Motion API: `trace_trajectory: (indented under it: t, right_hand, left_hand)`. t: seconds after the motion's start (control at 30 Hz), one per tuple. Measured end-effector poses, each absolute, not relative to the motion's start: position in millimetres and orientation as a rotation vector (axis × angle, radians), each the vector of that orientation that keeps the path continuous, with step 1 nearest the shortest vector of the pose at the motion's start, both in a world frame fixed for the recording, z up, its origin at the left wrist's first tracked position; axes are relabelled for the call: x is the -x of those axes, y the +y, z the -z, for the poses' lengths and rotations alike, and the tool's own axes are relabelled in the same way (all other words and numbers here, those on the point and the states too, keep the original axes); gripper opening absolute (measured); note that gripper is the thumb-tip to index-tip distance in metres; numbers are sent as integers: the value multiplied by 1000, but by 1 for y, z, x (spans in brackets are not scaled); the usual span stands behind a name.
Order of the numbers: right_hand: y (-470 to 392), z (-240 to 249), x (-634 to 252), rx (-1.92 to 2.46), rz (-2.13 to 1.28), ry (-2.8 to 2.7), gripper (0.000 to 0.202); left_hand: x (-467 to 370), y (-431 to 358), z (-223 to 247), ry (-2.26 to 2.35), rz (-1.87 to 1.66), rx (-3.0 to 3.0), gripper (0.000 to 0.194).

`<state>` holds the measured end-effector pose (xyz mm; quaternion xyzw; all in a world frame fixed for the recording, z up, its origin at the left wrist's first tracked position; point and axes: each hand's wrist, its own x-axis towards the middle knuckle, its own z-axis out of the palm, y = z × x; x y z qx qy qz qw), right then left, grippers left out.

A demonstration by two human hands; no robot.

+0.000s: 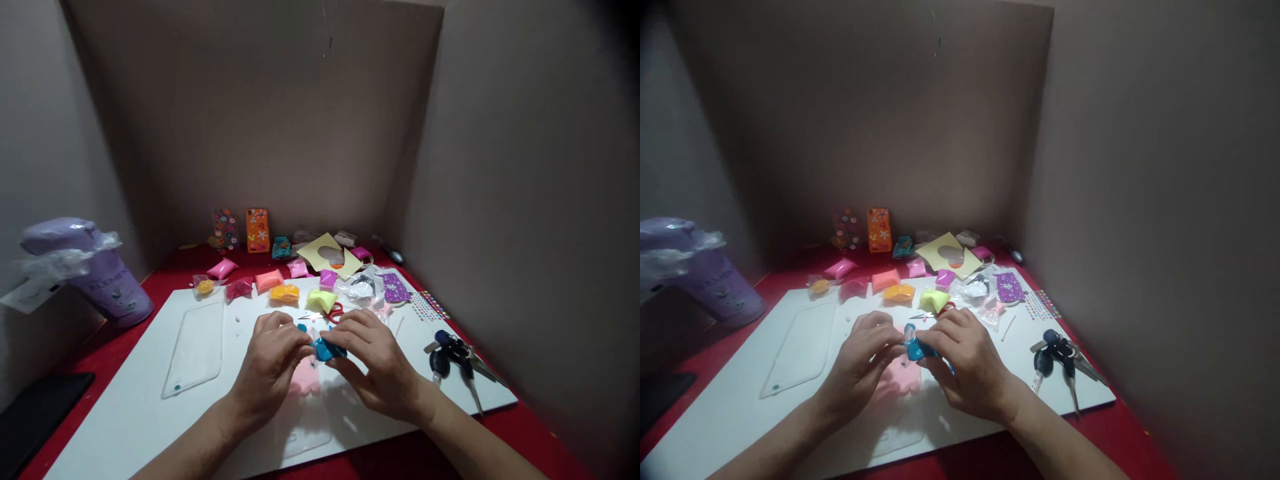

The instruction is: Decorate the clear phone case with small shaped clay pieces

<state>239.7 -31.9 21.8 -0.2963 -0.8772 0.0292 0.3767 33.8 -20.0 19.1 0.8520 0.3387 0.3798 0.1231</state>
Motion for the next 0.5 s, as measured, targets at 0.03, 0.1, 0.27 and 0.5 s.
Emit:
trace_trajectory:
  t: [0.03, 0.1, 0.27, 0.5]
  right_hand:
    - [-32, -22, -240, 760, -63, -2233, 23]
    - [-31, -22, -239, 767, -39, -2220, 22]
    - [-31, -19, -237, 749, 19, -2210, 25]
    - [-33, -18, -236, 737, 40, -2188, 26]
  left_hand:
    - [-33, -20, -20, 980, -1096, -2442, 14]
    - [-32, -19, -24, 974, -1061, -2318, 17]
    - [-31, -17, -31, 979, -978, -2049, 18]
    - [-29, -17, -36, 997, -946, -2016, 20]
